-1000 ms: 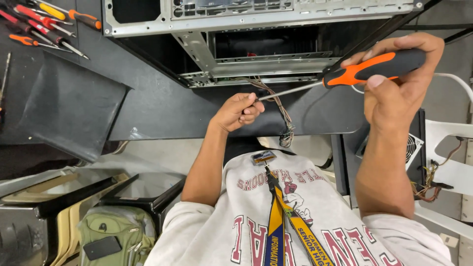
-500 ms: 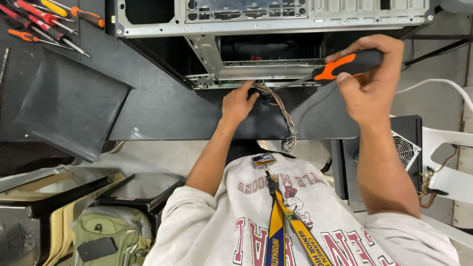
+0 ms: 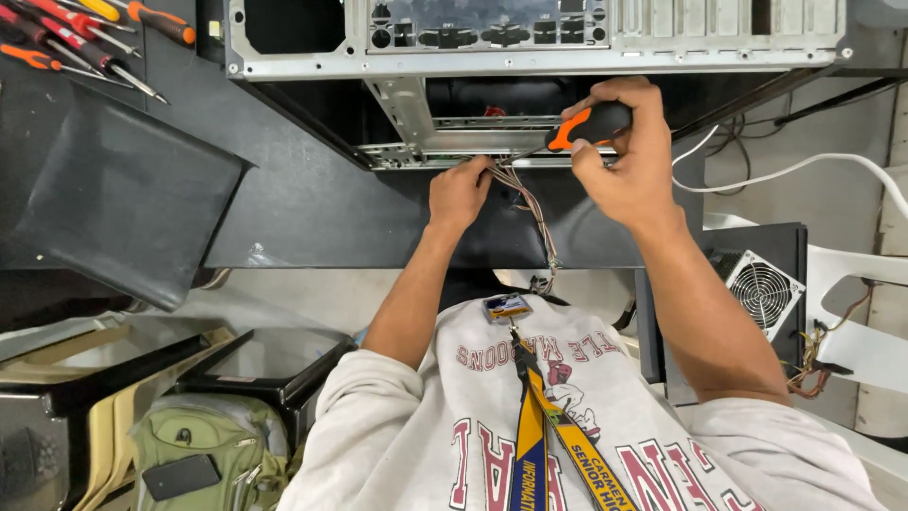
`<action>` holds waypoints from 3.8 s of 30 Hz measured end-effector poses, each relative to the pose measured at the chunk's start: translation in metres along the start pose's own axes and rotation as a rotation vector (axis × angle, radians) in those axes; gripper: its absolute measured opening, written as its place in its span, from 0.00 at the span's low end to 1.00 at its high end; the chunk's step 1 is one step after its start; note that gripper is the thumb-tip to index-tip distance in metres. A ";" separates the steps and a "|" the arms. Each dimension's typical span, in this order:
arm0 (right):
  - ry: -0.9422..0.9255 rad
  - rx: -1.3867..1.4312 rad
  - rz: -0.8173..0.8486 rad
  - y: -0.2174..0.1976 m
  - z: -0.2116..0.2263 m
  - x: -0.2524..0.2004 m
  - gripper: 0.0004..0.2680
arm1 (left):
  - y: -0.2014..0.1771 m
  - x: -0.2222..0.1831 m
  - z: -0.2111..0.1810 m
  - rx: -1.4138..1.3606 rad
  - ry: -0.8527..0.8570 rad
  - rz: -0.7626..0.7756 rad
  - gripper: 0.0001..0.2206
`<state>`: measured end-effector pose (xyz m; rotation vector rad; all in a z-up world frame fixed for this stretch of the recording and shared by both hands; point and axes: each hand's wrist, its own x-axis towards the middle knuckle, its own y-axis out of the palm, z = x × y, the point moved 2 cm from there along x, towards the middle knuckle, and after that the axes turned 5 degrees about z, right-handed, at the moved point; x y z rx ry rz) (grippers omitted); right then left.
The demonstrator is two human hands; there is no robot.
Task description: Reinstalling a hard drive into a computer case by securing it with screws using a manual screwdriver.
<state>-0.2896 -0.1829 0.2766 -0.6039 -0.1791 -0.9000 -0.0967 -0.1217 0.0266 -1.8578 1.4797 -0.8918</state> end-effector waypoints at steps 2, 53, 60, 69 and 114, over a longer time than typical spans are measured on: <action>0.006 -0.003 0.012 0.005 -0.003 0.001 0.15 | -0.001 -0.001 -0.001 -0.002 -0.002 -0.002 0.04; -0.141 -0.186 0.265 0.015 -0.010 0.020 0.12 | 0.001 0.000 -0.002 0.092 0.020 -0.022 0.06; -0.007 -0.697 0.406 0.007 0.011 0.035 0.17 | 0.006 0.003 0.003 0.070 -0.012 0.003 0.08; -0.151 -1.300 0.558 0.012 0.014 0.044 0.16 | 0.002 0.002 0.000 0.107 0.001 -0.004 0.07; -0.264 -1.136 0.634 0.042 0.017 0.056 0.16 | 0.008 0.003 0.004 0.077 -0.045 0.016 0.03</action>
